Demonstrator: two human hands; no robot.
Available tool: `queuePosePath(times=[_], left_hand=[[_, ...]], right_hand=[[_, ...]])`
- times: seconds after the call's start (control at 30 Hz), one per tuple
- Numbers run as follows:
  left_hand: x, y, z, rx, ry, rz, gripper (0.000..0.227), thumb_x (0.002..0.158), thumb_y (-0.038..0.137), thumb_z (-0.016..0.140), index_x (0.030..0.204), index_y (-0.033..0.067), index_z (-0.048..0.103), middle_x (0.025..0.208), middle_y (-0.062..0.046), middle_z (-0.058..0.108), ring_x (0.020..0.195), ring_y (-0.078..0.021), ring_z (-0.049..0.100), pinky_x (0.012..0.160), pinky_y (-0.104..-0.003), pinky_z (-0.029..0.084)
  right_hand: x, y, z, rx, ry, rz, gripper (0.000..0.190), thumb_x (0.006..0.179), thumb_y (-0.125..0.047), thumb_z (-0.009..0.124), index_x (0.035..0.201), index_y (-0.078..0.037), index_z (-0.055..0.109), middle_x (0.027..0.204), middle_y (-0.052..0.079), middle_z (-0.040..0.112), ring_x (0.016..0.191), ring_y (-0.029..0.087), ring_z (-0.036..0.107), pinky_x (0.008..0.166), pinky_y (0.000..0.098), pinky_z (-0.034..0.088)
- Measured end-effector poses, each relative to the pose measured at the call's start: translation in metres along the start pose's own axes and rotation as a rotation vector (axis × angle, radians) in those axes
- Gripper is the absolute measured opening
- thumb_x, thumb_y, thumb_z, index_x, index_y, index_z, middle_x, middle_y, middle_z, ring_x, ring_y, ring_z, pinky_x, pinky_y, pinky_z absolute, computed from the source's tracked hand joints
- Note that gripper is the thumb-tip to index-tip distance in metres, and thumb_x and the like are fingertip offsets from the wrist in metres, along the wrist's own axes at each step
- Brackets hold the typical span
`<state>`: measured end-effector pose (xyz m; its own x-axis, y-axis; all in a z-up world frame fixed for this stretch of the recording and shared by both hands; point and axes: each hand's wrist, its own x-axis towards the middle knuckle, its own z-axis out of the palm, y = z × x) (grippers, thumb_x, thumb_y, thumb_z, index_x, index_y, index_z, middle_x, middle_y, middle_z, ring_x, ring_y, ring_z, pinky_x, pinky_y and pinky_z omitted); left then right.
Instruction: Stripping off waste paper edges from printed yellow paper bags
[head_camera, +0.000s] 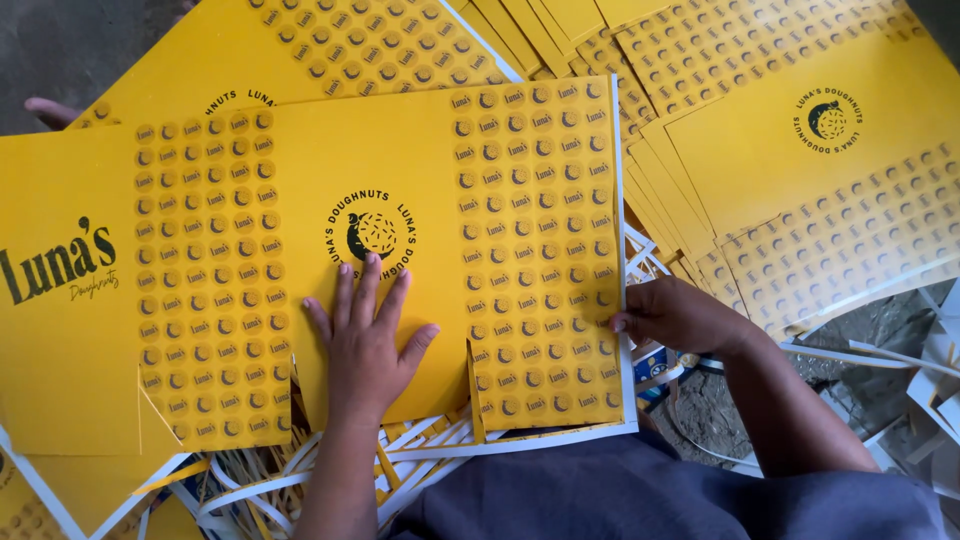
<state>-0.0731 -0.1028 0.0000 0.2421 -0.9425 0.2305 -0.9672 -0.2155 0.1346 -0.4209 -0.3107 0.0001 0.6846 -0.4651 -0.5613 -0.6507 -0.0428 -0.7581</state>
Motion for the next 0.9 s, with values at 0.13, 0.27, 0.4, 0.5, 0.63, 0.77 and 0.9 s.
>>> queuePosePath(times=[0.13, 0.27, 0.4, 0.5, 0.63, 0.77, 0.9], left_hand=[[0.000, 0.000, -0.001, -0.015, 0.002, -0.001, 0.072, 0.093, 0.072, 0.051, 0.148, 0.0268, 0.056, 0.163, -0.014, 0.043, 0.153, -0.0398, 0.032, 0.119, -0.065, -0.009], [0.001, 0.001, -0.002, -0.024, 0.005, -0.002, 0.070, 0.094, 0.070, 0.052, 0.148, 0.0266, 0.057, 0.162, -0.014, 0.043, 0.153, -0.0399, 0.032, 0.119, -0.065, -0.009], [0.000, 0.000, 0.001, -0.011, 0.017, 0.002, 0.069, 0.094, 0.070, 0.052, 0.147, 0.0265, 0.058, 0.161, -0.014, 0.044, 0.153, -0.0393, 0.032, 0.120, -0.063, -0.012], [-0.001, 0.002, 0.001, -0.037, 0.020, -0.006, 0.069, 0.094, 0.069, 0.054, 0.147, 0.0260, 0.058, 0.161, -0.014, 0.044, 0.153, -0.0402, 0.033, 0.119, -0.064, -0.011], [0.001, 0.003, 0.001, -0.009, 0.029, 0.003, 0.068, 0.095, 0.068, 0.053, 0.147, 0.0250, 0.059, 0.161, -0.015, 0.045, 0.153, -0.0405, 0.033, 0.120, -0.063, -0.012], [0.001, 0.002, 0.002, -0.012, 0.037, 0.004, 0.067, 0.095, 0.068, 0.053, 0.146, 0.0253, 0.059, 0.161, -0.015, 0.045, 0.153, -0.0401, 0.033, 0.119, -0.063, -0.013], [0.000, 0.003, 0.002, 0.003, 0.019, 0.012, 0.067, 0.094, 0.068, 0.054, 0.146, 0.0247, 0.060, 0.160, -0.015, 0.047, 0.152, -0.0403, 0.034, 0.120, -0.062, -0.013]], right_hand=[[0.000, -0.005, -0.003, -0.135, -0.014, 0.025, 0.029, 0.092, -0.031, 0.074, 0.075, -0.007, 0.076, 0.063, 0.009, 0.078, 0.064, 0.025, 0.076, 0.070, 0.0363, 0.058], [0.002, -0.007, -0.006, -0.233, -0.033, 0.035, 0.026, 0.092, -0.033, 0.074, 0.081, -0.010, 0.078, 0.069, 0.007, 0.080, 0.072, 0.024, 0.078, 0.074, 0.0370, 0.059], [0.014, 0.017, -0.017, -0.254, 0.002, 0.051, 0.022, 0.093, -0.028, 0.072, 0.086, -0.009, 0.080, 0.072, 0.011, 0.080, 0.074, 0.028, 0.079, 0.075, 0.0396, 0.056], [0.033, 0.035, -0.017, -0.120, 0.022, -0.061, 0.030, 0.094, -0.036, 0.070, 0.088, -0.009, 0.082, 0.077, 0.014, 0.082, 0.077, 0.032, 0.078, 0.078, 0.0434, 0.058], [0.059, 0.025, -0.004, 0.325, 0.347, -0.101, 0.030, 0.101, -0.033, 0.068, 0.099, -0.004, 0.076, 0.079, 0.011, 0.074, 0.080, 0.024, 0.074, 0.084, 0.0407, 0.056], [0.084, 0.054, -0.004, 0.254, 0.405, -0.121, 0.026, 0.103, -0.027, 0.068, 0.086, -0.007, 0.072, 0.068, 0.007, 0.072, 0.070, 0.018, 0.072, 0.076, 0.0332, 0.054], [0.059, 0.026, -0.022, 0.136, 0.363, -0.101, 0.028, 0.101, -0.026, 0.069, 0.081, -0.007, 0.072, 0.066, 0.008, 0.072, 0.069, 0.018, 0.067, 0.078, 0.0332, 0.053]])
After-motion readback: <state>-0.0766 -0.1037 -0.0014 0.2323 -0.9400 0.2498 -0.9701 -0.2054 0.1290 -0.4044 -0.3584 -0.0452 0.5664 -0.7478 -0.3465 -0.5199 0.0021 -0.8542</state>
